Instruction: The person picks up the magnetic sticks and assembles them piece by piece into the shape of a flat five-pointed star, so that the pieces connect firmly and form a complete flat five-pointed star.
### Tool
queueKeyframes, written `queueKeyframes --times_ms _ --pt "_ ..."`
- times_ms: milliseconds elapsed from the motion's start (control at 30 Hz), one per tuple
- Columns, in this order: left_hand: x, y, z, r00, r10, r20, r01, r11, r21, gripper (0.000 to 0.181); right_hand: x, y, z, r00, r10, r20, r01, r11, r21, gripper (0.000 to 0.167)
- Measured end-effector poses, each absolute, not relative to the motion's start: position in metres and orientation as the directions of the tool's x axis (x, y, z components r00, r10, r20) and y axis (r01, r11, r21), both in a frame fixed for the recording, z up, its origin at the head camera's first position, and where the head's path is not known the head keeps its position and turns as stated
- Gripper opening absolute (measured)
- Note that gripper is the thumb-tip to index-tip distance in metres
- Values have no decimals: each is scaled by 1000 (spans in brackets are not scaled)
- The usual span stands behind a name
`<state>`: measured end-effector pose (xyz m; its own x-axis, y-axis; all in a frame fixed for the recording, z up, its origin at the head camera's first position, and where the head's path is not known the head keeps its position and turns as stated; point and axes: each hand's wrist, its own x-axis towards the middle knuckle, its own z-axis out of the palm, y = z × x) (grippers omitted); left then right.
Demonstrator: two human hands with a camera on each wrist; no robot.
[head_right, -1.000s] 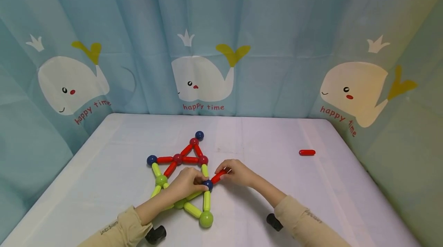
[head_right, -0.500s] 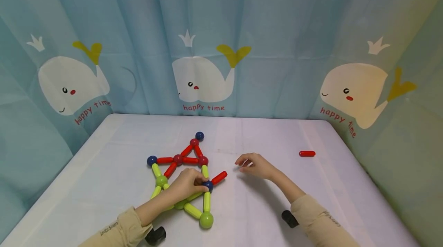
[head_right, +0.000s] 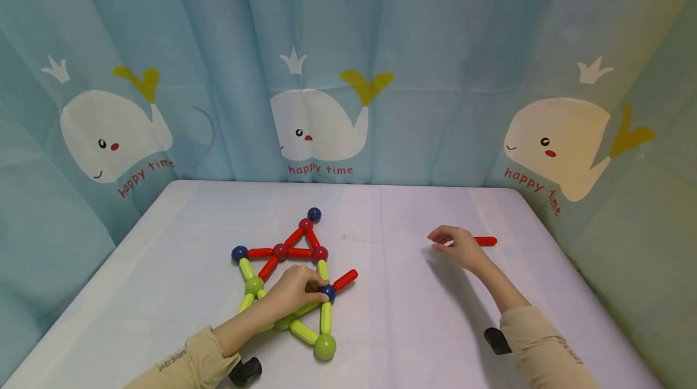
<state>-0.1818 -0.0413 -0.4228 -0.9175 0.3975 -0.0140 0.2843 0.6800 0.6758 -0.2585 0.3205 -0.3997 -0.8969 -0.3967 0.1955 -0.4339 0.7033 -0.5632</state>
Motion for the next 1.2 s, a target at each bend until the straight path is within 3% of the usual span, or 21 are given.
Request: queueKeyframes --times_ms 267,433,667,867,1200 --pt "-182 -42 -425 -917 399 -5 291 677 676 26 -263 351 -405 -906 -301 296 -408 804 -433 11" --pt "-182 -42 -425 -920 393 -11 282 680 677 27 -267 369 -411 -919 -236 315 -356 840 -410 14" --pt "-182 -41 -425 -920 392 -14 282 684 672 28 -275 395 -410 -967 -211 146 -251 891 -378 36" --pt "-183 -42 -425 -919 394 -13 284 685 670 28 -276 407 -410 -969 -244 36 -241 911 -336 48" --pt "-183 -42 -423 -918 395 -21 279 684 674 29 -282 412 -423 -969 -211 126 -237 938 -252 21"
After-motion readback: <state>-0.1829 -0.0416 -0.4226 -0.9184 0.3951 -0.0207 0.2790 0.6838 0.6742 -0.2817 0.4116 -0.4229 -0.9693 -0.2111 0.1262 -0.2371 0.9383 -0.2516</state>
